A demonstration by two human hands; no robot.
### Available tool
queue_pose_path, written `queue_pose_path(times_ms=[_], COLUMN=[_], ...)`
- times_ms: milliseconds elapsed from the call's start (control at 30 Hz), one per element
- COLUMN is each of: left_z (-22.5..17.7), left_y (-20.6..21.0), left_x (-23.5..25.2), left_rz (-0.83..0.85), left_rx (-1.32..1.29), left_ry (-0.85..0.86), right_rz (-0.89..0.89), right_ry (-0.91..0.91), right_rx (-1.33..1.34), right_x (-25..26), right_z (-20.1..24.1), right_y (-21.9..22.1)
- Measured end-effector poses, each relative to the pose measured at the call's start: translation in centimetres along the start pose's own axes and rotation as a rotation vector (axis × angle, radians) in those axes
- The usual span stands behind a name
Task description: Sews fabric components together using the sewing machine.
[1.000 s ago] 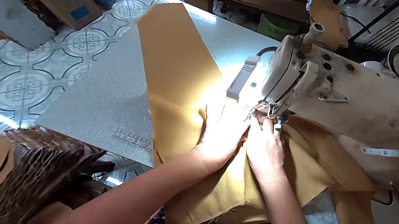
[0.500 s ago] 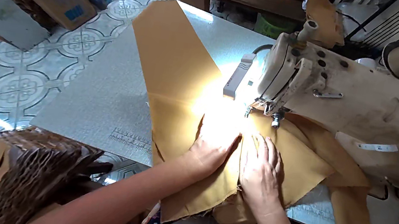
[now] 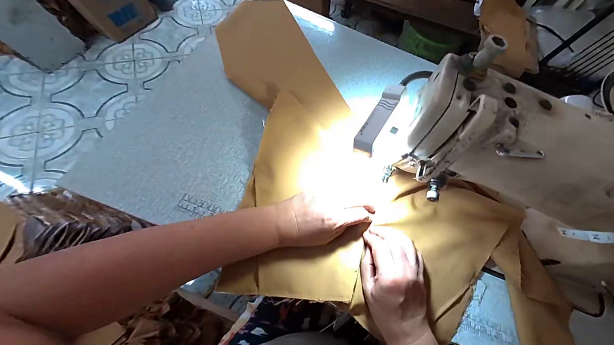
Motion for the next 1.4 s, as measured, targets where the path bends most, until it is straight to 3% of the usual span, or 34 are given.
queue_pose_path(times_ms=[200,1133,1200,1300,1333,1400], left_z=[0.0,3.1,2.5,-0.1,-0.8,-1.4], left_y=[-0.5,-0.3,-0.3,0.3,0.5,0.6], left_x=[0.6,3.4,3.5,3.3,3.0,2.1], left_rz=[-0.032,-0.083,-0.058,0.165,0.168,0.039], left_rx=[-0.031,0.012,0.065,0.165,0.163,0.171], left_ry=[0.072,0.106,0.042,-0.287,-0.35,-0.32], right_rz=[-0.006,0.003,0.014,0.033,0.025,0.016], right_ry=[-0.057,-0.068,-0.058,-0.03,-0.029,-0.014], right_rx=[-0.009,0.025,0.02,-0.012,-0.009,0.0], right_x=[0.1,3.2,3.2,2.4,1.8,0.7], right_z=[0.0,-2.9,-2.7,-0.9,-0.3,0.1], right_y=[-0.1,1.6,1.5,0.5,0.2,0.0])
Point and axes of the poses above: each hand's wrist, its own x-axis towards the middle knuckle, its own y-axis out of the palm, z = x × y, the point moved 6 cm from there along x, towards the middle knuckle, and after that the axes turned 8 degrees about -z, right-handed, at the moved point
